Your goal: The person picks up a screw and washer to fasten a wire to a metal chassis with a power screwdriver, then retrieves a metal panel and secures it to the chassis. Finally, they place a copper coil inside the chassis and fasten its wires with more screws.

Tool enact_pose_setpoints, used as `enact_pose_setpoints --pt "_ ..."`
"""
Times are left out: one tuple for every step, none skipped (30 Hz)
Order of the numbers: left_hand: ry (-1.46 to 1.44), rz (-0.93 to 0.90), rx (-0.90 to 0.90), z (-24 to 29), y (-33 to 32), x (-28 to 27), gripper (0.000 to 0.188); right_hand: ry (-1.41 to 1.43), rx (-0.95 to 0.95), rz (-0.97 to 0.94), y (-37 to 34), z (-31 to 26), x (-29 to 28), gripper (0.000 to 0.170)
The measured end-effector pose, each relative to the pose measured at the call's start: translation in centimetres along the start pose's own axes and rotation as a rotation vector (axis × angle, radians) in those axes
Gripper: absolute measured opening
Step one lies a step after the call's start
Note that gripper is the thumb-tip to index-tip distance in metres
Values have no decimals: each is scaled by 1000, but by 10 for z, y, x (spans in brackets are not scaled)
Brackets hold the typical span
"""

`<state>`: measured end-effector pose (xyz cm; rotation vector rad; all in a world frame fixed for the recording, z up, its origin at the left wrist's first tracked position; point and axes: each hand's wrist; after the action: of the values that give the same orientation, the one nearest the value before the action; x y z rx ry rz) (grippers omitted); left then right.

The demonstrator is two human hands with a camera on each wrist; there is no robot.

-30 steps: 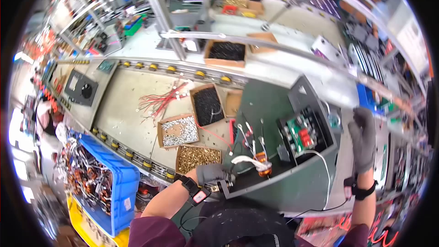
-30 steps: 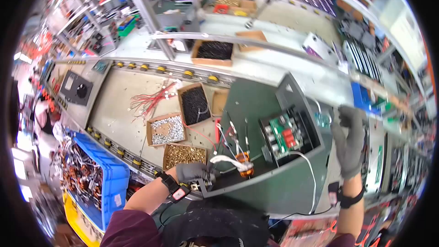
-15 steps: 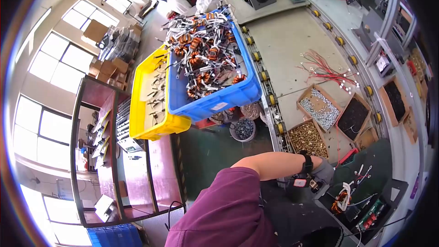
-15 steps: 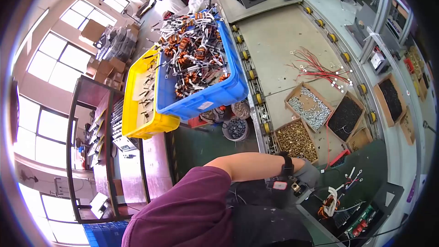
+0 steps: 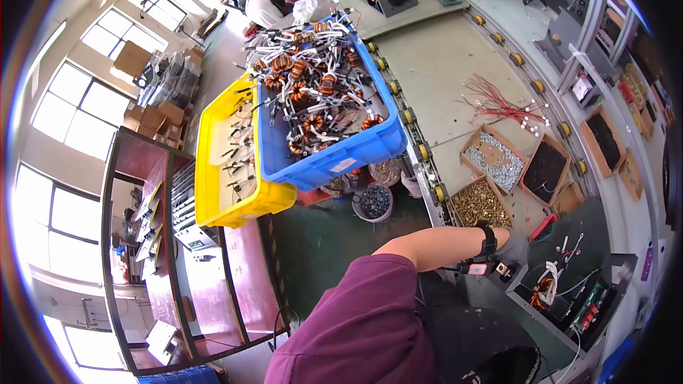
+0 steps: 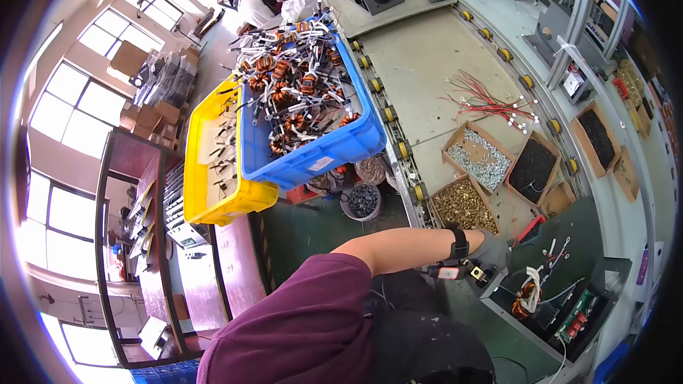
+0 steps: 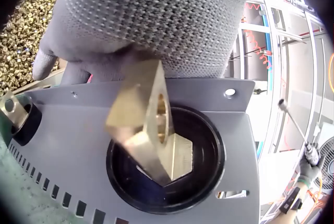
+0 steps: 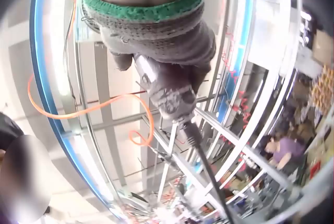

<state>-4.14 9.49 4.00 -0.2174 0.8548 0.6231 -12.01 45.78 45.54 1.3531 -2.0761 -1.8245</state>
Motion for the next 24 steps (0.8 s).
enact_pose_setpoints --pt "0 -4 5 19 -8 -22 36 178 66 25 -21 -4 -3 37" --pt "-339 37 -337 50 -19 -52 37 629 348 51 -43 -24 -3 34" --pt "-676 80 -683 79 -28 -77 39 1082 631 75 -64 -43 -1 31" --pt "-846 279 -794 99 -35 -87 47 1065 730 165 -86 -35 1 30" --pt "-847 273 -794 96 -33 -82 47 192 427 102 -113 -21 10 30" --pt "-794 261 -713 89 -30 -76 52 1009 820 248 -124 -50 16 31" --pt "-739 250 -632 86 -29 -73 57 1011 824 257 -137 -50 20 31" --pt "-658 198 -641 95 -28 -81 62 1078 829 179 -152 -45 23 32" --pt "-650 191 -643 100 -25 -88 62 1143 834 100 -169 -35 25 32" --pt "-600 118 -691 105 -22 -93 62 1203 838 20 -188 -19 25 33" --pt "-550 45 -736 107 -18 -95 63 1259 839 -60 -207 -1 24 33" --pt "-540 49 -789 106 -12 -90 65 1312 840 -142 -226 20 21 34" --pt "-537 38 -787 108 -10 -91 65 1365 841 -225 -257 85 22 34" --pt "-534 14 -798 111 -9 -94 65 1274 1007 -6 -250 47 25 36" --pt "-529 -9 -808 113 -7 -96 65 1168 1161 214 -242 9 30 39" --pt "-523 -18 -808 113 -6 -96 65 1168 1165 225 -256 20 31 39" --pt "-501 -18 -839 113 -4 -95 65 614 1015 52 -281 49 31 37" --pt "-480 -16 -871 111 -2 -94 66 73 823 -112 -302 75 31 37" --pt "-475 -22 -870 107 -1 -87 66 72 828 -107 -315 94 31 37" --pt "-499 14 -868 104 1 -81 67 695 1058 -4 -315 93 33 38" --pt "-522 52 -866 101 3 -77 68 1339 1228 112 -314 92 34 40" --pt "-517 48 -868 98 4 -75 68 1425 1266 110 -318 88 36 39" --pt "-544 53 -858 102 1 -78 69 1428 1268 116 -317 84 38 39" --pt "-571 57 -847 105 0 -81 70 1360 1308 166 -315 80 40 38"
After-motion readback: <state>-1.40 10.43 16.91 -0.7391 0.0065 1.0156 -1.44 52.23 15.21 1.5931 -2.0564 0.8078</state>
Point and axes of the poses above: each hand's wrist, its own y-axis towards the middle knuckle, its own x-axis out of the palm, z = x × y, and after that the axes turned 8 degrees about -y, right-handed
